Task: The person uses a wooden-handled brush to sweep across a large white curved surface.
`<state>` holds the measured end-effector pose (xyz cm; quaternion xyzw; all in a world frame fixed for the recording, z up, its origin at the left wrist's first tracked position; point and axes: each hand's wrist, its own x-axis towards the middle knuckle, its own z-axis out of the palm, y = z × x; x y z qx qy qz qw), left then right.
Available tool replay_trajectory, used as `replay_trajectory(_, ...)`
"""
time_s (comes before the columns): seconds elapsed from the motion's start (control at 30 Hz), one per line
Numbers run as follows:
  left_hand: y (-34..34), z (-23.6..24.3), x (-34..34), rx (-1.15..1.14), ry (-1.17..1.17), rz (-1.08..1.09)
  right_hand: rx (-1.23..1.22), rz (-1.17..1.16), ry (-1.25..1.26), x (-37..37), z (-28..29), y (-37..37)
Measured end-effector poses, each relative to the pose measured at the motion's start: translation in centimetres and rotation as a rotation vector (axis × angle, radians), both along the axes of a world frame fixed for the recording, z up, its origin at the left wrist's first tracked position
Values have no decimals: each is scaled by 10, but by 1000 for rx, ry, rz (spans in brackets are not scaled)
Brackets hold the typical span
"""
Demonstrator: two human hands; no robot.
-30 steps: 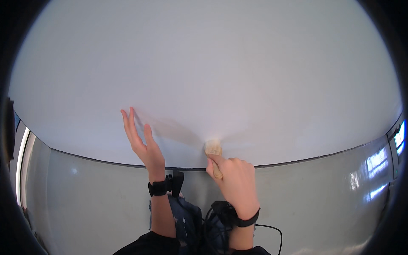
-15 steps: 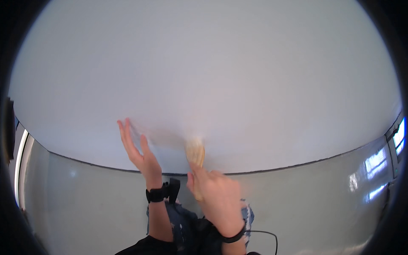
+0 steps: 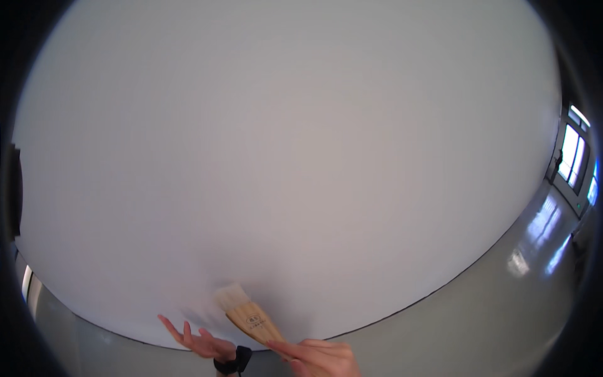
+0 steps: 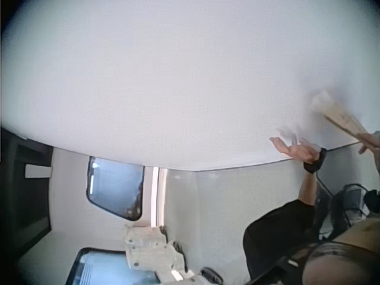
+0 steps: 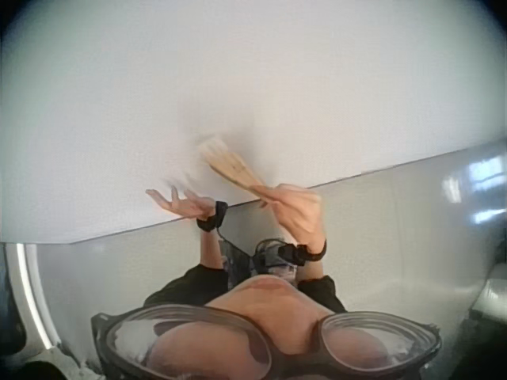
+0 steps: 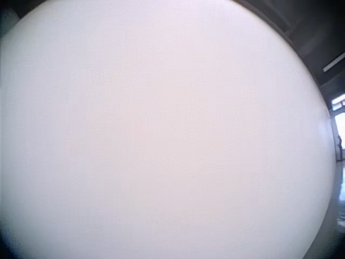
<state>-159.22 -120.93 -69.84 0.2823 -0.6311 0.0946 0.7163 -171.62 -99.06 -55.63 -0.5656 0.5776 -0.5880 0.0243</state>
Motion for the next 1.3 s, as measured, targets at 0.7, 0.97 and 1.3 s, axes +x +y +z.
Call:
replay_trajectory(0.7,55,481,-76,398,-379,-61,-63,-500,274,-76,374,21)
replay_trajectory(0.97,19,501,-41,554,-579,-220,465,-594,247,-20,335,-5)
replay_trajectory(1.3,30,480,-62,552,-562,-218,254,-333,197,-34,419,38)
